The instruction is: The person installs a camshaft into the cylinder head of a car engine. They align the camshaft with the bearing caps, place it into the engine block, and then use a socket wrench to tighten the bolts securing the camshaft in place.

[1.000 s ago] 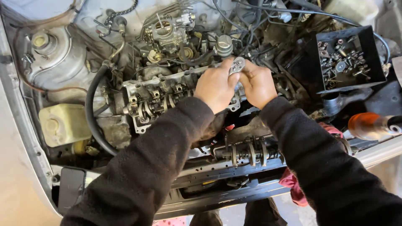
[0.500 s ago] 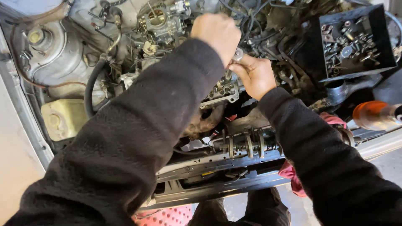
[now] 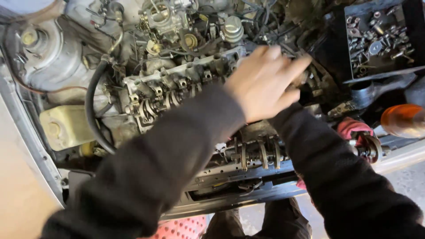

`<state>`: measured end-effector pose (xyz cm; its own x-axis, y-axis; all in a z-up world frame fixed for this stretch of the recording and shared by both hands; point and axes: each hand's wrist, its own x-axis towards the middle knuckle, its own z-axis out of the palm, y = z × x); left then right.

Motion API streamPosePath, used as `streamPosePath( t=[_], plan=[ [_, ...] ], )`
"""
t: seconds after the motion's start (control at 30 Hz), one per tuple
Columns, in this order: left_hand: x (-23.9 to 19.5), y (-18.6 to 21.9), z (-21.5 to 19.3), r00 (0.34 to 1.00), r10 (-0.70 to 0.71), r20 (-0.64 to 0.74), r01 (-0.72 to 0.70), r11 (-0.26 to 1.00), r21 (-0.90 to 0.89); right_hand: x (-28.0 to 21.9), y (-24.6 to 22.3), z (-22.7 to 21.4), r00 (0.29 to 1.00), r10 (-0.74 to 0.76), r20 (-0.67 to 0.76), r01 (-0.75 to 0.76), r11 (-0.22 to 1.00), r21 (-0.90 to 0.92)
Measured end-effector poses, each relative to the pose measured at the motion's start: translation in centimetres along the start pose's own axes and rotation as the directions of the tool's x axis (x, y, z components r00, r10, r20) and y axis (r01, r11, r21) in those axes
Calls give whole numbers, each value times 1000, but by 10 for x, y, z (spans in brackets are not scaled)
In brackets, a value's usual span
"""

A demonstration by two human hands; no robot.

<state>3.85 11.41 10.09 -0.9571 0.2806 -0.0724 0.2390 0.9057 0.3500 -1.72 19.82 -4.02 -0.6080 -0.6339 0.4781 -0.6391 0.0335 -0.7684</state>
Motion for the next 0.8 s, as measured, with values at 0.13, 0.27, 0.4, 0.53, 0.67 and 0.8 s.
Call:
streamPosePath(
  t=[0.13,0.27,0.4,0.53,0.67,0.8],
  plan=[
    [-67,5,17,899,219,-380,-199,976,93,7,-20,-5,997,82,2,-82,996,32],
    [-109,-34,17,811,199,-550,-178,980,92,7,-15,1,997,81,-14,-81,996,23],
    [-90,-91,29,580,-680,-448,7,554,-832,10,-18,-3,994,110,7,-110,984,141],
    [0,-123,21,573,-801,-174,-53,176,-983,4,-13,-3,983,175,50,-181,970,162],
    [43,-113,37,578,-679,-453,409,722,-558,-1,-5,6,982,187,28,-189,966,176],
    [67,-91,50,800,-240,-551,345,934,94,-9,12,11,995,97,-21,-92,982,167]
  ],
)
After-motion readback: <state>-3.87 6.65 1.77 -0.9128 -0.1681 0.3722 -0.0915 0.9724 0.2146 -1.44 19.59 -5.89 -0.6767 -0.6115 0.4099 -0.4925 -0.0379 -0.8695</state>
